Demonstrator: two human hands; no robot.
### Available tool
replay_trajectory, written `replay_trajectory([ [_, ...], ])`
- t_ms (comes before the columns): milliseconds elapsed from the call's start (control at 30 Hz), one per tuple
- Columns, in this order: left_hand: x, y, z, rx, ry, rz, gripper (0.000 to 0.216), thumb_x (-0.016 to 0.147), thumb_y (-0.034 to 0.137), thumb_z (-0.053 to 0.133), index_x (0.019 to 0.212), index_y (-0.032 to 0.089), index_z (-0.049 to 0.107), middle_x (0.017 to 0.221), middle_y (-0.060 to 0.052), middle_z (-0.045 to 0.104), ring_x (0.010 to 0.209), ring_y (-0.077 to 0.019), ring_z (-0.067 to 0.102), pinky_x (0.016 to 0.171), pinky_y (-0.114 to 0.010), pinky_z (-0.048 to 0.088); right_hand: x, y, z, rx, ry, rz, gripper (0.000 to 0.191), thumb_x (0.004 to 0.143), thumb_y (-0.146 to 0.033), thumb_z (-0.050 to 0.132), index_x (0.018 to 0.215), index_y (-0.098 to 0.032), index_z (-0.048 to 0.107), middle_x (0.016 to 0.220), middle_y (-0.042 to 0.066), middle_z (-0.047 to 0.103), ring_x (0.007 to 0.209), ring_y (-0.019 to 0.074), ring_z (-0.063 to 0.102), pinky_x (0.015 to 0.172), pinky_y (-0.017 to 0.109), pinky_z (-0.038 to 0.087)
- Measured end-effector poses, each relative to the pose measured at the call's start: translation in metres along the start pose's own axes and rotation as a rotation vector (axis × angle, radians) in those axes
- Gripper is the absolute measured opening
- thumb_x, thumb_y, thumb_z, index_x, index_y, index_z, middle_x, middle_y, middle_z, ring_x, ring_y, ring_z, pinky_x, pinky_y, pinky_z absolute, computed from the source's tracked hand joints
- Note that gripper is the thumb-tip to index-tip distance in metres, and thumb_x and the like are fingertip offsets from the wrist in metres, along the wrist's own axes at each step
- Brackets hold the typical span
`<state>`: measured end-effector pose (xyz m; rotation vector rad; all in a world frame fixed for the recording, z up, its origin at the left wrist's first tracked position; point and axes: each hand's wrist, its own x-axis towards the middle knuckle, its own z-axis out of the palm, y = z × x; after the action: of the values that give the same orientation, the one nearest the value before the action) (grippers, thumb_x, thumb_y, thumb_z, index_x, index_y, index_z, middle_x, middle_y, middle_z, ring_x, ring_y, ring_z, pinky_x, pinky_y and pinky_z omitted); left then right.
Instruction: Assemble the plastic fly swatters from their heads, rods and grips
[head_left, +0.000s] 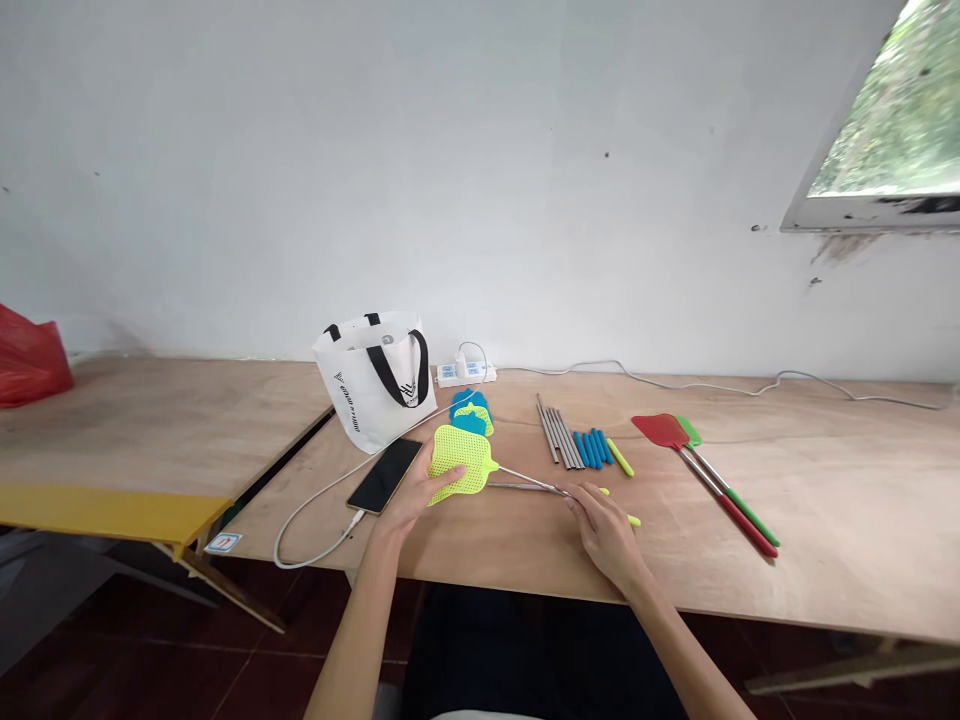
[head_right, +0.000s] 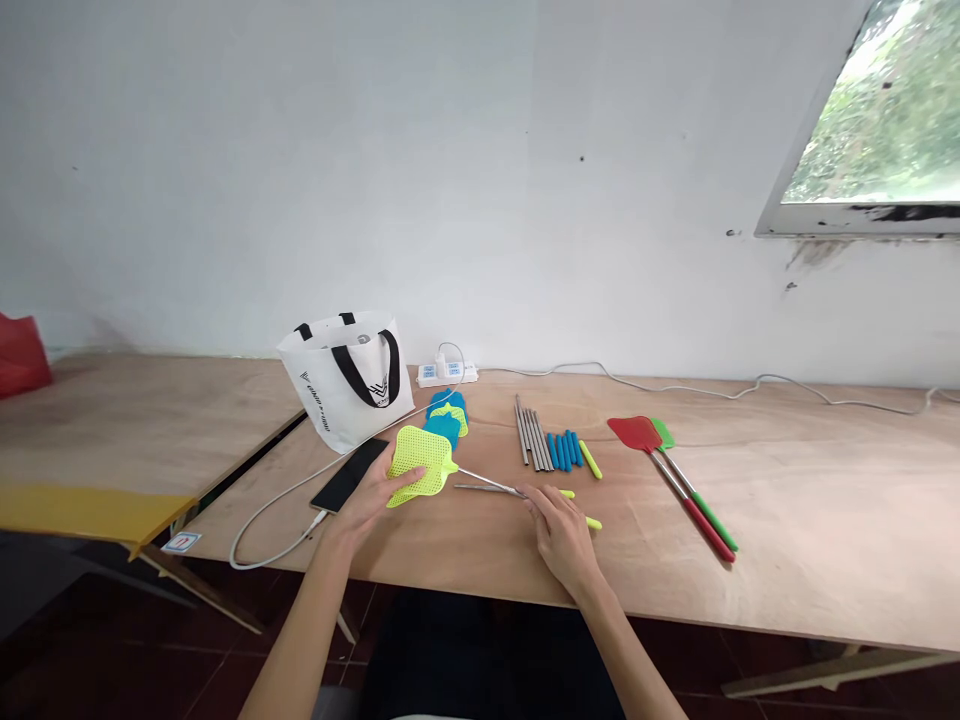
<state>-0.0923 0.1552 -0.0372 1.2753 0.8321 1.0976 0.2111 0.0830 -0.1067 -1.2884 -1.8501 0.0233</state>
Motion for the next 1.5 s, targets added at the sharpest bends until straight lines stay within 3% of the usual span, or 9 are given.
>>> replay_trajectory([
  [167,-0.001,0.0,-0.003,0.08,-0.011,0.027,0.081,0.081,0.037,0.082,0.152,0.025,0.043,0.137,-0.012,0.064,0.131,-0.0319,0.058,0.111,-0.05,0.046,-0.002,0.003,0.001,-0.116,-0.041,-0.065,0.04,0.103,-0.019,0.039,0.134,-0.029,0.062,0.101,0.006,0.069,0.091,0.0221,0.066,0.078,0.034,0.052],
  [333,0.001,-0.006,-0.004,0.185,-0.06,0.068,0.073,0.082,0.041,0.08,0.146,0.023,0.051,0.14,-0.012,0.062,0.131,-0.0317,0.057,0.11,-0.048,0.047,-0.003,0.004,0.0,-0.217,-0.043,-0.105,0.041,0.103,-0.018,0.039,0.133,-0.029,0.064,0.092,0.005,0.066,0.083,0.0212,0.062,0.075,0.033,0.049],
  [533,0.001,-0.007,0.01,0.221,-0.093,0.03,0.069,0.08,0.041,0.081,0.141,0.022,0.055,0.133,-0.01,0.066,0.126,-0.0303,0.06,0.105,-0.045,0.051,-0.002,-0.002,-0.001,-0.284,-0.047,-0.077,0.036,0.107,-0.036,0.039,0.124,-0.027,0.069,0.087,0.005,0.066,0.078,0.0185,0.064,0.066,0.028,0.045],
  [667,0.005,-0.016,0.022,0.211,-0.112,0.011,0.065,0.075,0.041,0.085,0.132,0.02,0.061,0.12,-0.01,0.072,0.118,-0.0305,0.065,0.098,-0.043,0.055,-0.004,-0.002,0.0,-0.317,-0.074,-0.049,0.043,0.109,-0.042,0.033,0.114,-0.027,0.073,0.094,0.006,0.072,0.076,0.0178,0.068,0.058,0.027,0.04],
  [867,0.009,-0.032,0.028,0.199,-0.095,-0.036,0.051,0.067,0.04,0.091,0.106,0.015,0.07,0.108,-0.01,0.076,0.104,-0.0305,0.071,0.091,-0.041,0.058,-0.007,0.002,0.003,-0.323,-0.103,-0.066,0.046,0.109,-0.043,0.032,0.104,-0.027,0.075,0.089,0.005,0.074,0.073,0.0176,0.069,0.055,0.027,0.036],
  [1267,0.004,-0.031,0.033,0.244,-0.155,-0.138,0.043,0.061,0.036,0.094,0.093,0.015,0.073,0.091,-0.006,0.077,0.088,-0.0278,0.073,0.081,-0.038,0.058,-0.006,-0.005,0.001,-0.314,-0.196,-0.078,0.044,0.108,-0.041,0.034,0.097,-0.027,0.074,0.088,0.004,0.074,0.072,0.0183,0.068,0.056,0.027,0.034],
  [1500,0.002,-0.032,0.036,0.274,-0.14,-0.16,0.042,0.057,0.035,0.096,0.086,0.017,0.071,0.084,-0.003,0.076,0.088,-0.0276,0.072,0.079,-0.036,0.058,-0.003,-0.006,-0.003,-0.214,-0.223,-0.135,0.043,0.108,-0.036,0.036,0.091,-0.025,0.074,0.08,0.004,0.072,0.07,0.0173,0.066,0.056,0.027,0.033],
])
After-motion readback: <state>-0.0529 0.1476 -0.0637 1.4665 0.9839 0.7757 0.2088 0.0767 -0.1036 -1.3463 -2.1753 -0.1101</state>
